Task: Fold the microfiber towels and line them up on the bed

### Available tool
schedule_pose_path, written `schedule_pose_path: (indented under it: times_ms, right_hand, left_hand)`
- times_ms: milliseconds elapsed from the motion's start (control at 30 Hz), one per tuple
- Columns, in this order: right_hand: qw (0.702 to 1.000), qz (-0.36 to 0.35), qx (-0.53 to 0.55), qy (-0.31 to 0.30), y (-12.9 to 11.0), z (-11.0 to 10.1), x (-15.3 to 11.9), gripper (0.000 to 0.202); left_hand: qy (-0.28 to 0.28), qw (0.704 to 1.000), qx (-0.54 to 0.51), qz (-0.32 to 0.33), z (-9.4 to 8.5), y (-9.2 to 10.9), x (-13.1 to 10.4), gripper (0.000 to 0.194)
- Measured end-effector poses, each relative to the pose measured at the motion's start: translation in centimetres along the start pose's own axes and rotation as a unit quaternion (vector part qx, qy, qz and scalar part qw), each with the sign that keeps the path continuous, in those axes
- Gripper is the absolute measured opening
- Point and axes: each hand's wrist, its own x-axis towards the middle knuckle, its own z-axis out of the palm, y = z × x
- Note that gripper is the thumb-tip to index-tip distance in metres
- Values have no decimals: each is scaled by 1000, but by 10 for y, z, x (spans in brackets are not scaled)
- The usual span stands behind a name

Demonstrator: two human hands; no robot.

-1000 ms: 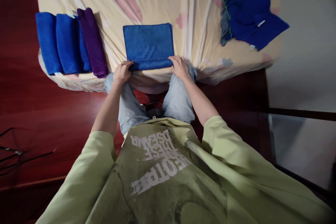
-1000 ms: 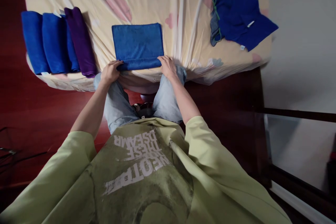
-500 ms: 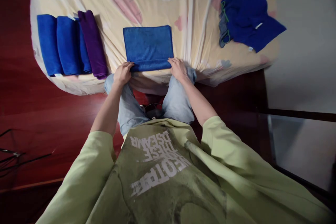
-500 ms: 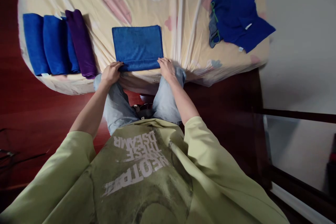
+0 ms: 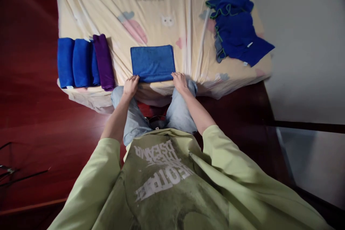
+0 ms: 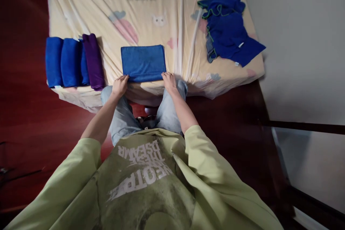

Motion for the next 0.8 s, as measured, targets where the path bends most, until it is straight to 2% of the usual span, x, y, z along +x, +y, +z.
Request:
schedule_pose_path:
  times_ms: [233, 433, 567, 800]
  right_hand:
    - [1000, 3, 15, -17, -4, -18, -19, 51]
    - [996, 6, 86, 19, -3, -28, -31, 45]
    - [989, 36, 137, 50, -3, -28, -28, 40]
    - [980, 80, 163, 76, -3, -24, -17, 35]
  left_hand:
    - [-21, 997, -44, -53, -12, -4, -21, 61]
    - [7, 984, -138, -110, -24, -13, -33, 49]
    - [54, 971, -191, -133, -27, -13, -33, 39]
    - [70, 962, -198, -173, -24, -11, -21, 34]
